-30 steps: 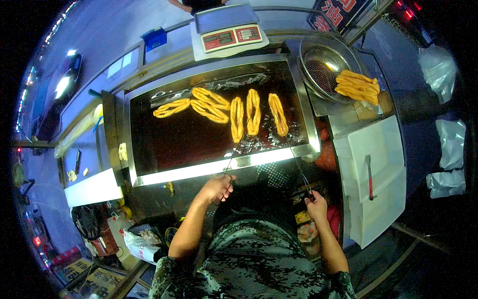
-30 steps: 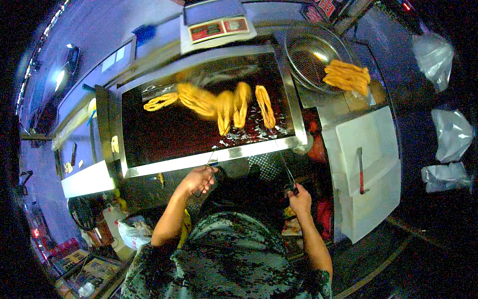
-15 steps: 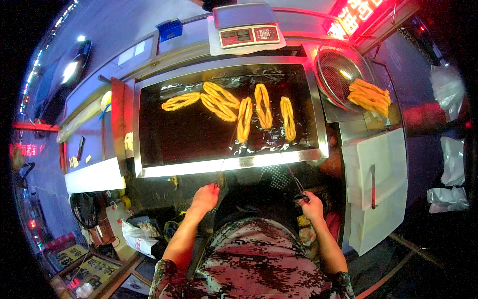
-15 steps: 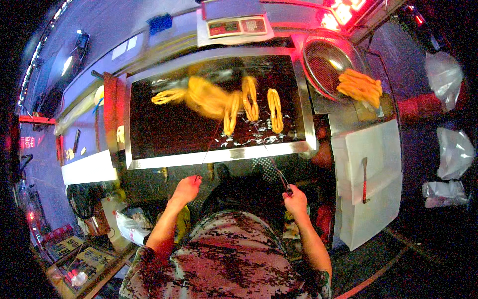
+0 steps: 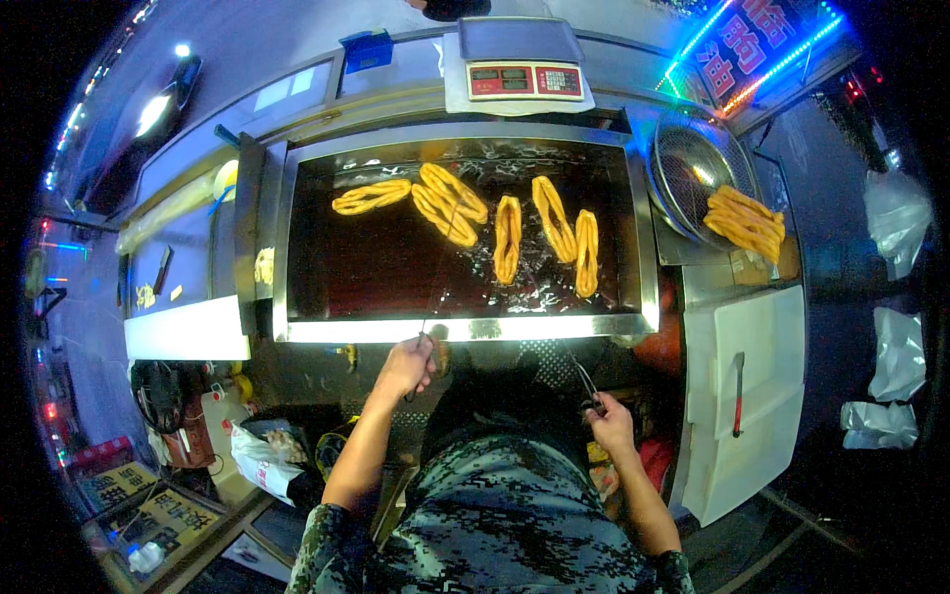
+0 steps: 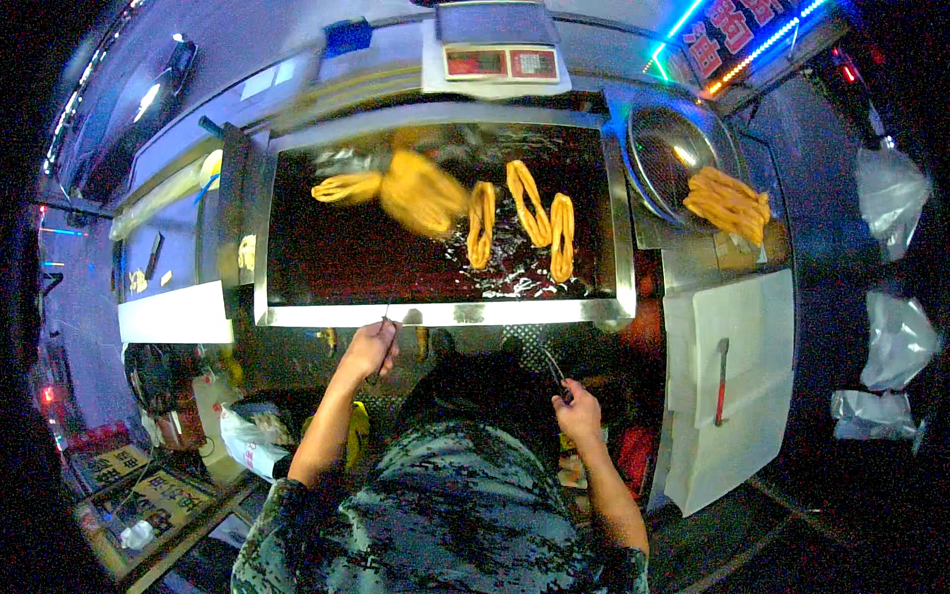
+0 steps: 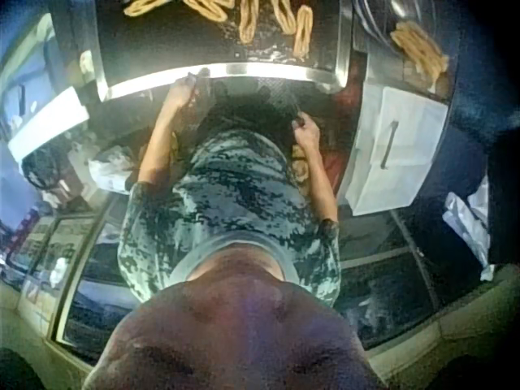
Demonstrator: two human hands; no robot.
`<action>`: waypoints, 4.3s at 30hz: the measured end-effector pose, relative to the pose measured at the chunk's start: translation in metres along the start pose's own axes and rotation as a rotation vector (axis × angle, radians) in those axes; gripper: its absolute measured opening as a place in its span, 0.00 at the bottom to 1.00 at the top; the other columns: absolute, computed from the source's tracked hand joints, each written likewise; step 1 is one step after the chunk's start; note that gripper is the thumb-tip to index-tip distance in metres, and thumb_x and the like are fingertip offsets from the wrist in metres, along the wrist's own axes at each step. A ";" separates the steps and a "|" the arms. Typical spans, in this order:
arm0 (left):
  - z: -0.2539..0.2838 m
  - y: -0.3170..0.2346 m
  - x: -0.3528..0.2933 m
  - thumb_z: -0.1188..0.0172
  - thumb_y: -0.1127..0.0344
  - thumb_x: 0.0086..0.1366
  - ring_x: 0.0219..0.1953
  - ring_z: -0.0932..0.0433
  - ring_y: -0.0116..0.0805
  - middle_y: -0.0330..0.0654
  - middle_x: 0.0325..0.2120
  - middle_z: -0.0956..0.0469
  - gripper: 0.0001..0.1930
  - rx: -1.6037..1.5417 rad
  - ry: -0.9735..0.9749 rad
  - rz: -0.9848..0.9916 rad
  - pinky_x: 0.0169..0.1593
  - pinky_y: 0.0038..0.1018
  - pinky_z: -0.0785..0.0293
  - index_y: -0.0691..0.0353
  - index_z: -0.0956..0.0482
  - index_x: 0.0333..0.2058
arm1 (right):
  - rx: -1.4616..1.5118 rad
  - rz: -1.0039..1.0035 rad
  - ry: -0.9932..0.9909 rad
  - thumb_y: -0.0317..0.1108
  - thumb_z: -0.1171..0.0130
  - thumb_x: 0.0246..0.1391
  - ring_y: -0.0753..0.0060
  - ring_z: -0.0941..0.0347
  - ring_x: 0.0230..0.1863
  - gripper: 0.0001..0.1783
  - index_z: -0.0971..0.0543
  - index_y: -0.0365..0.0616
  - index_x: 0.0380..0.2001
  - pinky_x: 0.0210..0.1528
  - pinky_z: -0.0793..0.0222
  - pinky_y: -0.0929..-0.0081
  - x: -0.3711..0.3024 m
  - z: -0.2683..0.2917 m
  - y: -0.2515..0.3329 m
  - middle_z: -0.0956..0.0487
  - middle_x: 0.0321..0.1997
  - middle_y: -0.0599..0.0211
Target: The person uses two long metal skewers to turn and move twisted dough pieces frying in a deep fryer. They flip the dough to ensure even cooking and transfer the finished pieces to a metal strainer on the side.
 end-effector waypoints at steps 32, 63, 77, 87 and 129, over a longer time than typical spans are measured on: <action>0.028 0.036 -0.003 0.54 0.55 0.70 0.17 0.30 0.25 0.36 0.23 0.26 0.19 -0.632 0.173 0.004 0.19 0.22 0.32 0.62 0.29 0.51 | -0.137 0.127 0.026 0.37 0.38 0.49 0.61 0.25 0.28 0.24 0.25 0.43 0.51 0.33 0.30 0.66 0.032 -0.025 0.076 0.23 0.25 0.59; 0.216 0.094 -0.019 0.58 0.58 0.71 0.10 0.32 0.32 0.43 0.14 0.29 0.17 0.145 -0.113 0.054 0.12 0.30 0.37 0.67 0.28 0.32 | -0.275 0.183 0.156 0.42 0.40 0.48 0.50 0.23 0.37 0.24 0.26 0.48 0.50 0.40 0.28 0.60 0.013 -0.077 0.153 0.20 0.31 0.54; 0.222 0.080 -0.044 0.52 0.55 0.68 0.18 0.26 0.32 0.43 0.24 0.23 0.19 -0.670 0.308 0.099 0.18 0.27 0.30 0.64 0.29 0.49 | -0.182 0.216 0.156 0.43 0.40 0.48 0.51 0.24 0.33 0.24 0.26 0.48 0.50 0.36 0.29 0.59 0.015 -0.082 0.170 0.21 0.28 0.56; 0.211 0.093 -0.018 0.57 0.57 0.70 0.18 0.29 0.30 0.41 0.23 0.25 0.19 -0.587 0.151 0.047 0.19 0.27 0.30 0.65 0.30 0.50 | -0.332 0.266 0.198 0.45 0.43 0.50 0.48 0.24 0.41 0.24 0.26 0.50 0.50 0.46 0.28 0.55 0.037 -0.119 0.204 0.20 0.37 0.53; -0.074 0.023 0.005 0.58 0.56 0.71 0.14 0.32 0.23 0.35 0.19 0.28 0.17 0.073 0.252 0.069 0.15 0.23 0.32 0.58 0.29 0.52 | -0.328 -0.145 -0.245 0.39 0.38 0.45 0.42 0.25 0.40 0.22 0.24 0.44 0.45 0.42 0.29 0.52 -0.042 0.150 -0.073 0.20 0.36 0.48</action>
Point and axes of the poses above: each hand's wrist, its own x-axis towards the middle knuckle, its own z-axis out of the back of the hand, y = z × x, the point moved 8 cm from there along x, towards the middle knuckle
